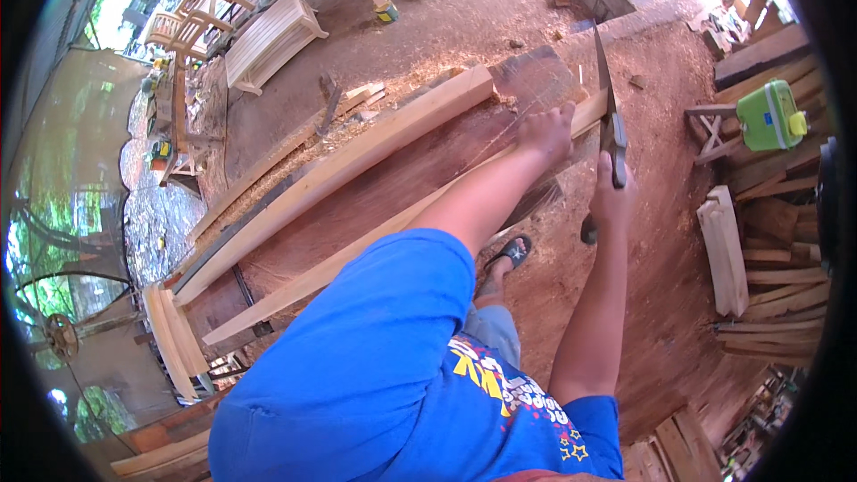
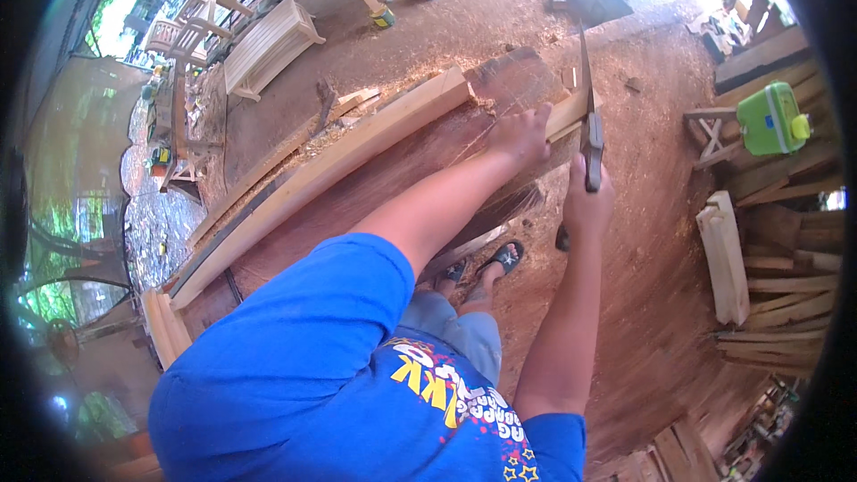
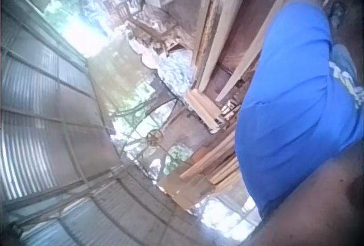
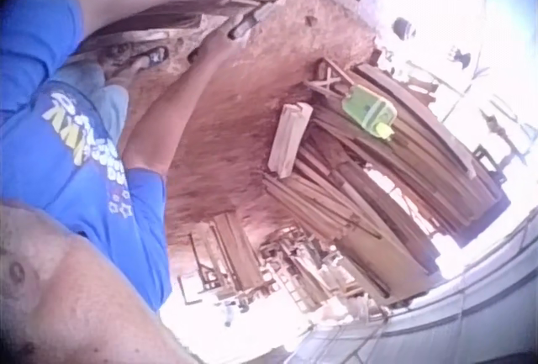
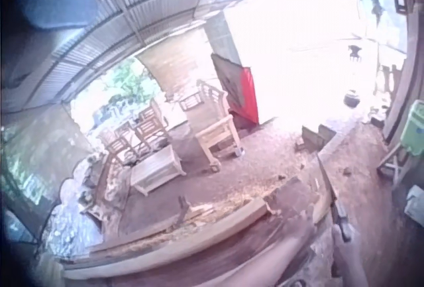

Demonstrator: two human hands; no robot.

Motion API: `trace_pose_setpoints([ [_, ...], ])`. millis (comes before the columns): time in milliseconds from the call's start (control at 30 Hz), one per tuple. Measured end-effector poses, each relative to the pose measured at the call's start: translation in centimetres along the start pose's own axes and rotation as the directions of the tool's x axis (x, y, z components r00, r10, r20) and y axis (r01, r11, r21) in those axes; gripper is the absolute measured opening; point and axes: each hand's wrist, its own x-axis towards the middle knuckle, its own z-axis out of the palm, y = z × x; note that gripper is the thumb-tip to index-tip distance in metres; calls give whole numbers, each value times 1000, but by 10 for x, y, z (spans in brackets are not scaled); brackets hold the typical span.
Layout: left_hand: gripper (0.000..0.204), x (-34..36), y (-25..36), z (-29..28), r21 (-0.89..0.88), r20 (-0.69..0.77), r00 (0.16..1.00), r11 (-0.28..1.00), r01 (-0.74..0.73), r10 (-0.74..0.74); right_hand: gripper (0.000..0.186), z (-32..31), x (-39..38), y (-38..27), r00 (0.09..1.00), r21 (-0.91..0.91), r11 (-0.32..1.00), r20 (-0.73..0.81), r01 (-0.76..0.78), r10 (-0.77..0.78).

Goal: Cutting a small piece of wood with a hand saw in a furniture workshop.

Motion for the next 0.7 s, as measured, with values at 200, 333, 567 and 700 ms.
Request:
trace_pose_setpoints([
  [200,58,5,-14,-4,-5,-15,999,999,40,-40,34,-60,-205,-5,985,-5,986,24,-168,168],
  [333,56,7,-9,-1,29,20,1000,1000,6,-6,35,-96,-290,-48,878,79,875,9,-477,478],
  [567,52,-6,-15,0,12,34,999,1000,26,-26,27,-23,-109,19,998,14,999,55,-31,30],
  [700,58,-3,1,2,66,-14,999,997,-43,44,31,7,55,-37,978,44,980,90,-192,188],
])
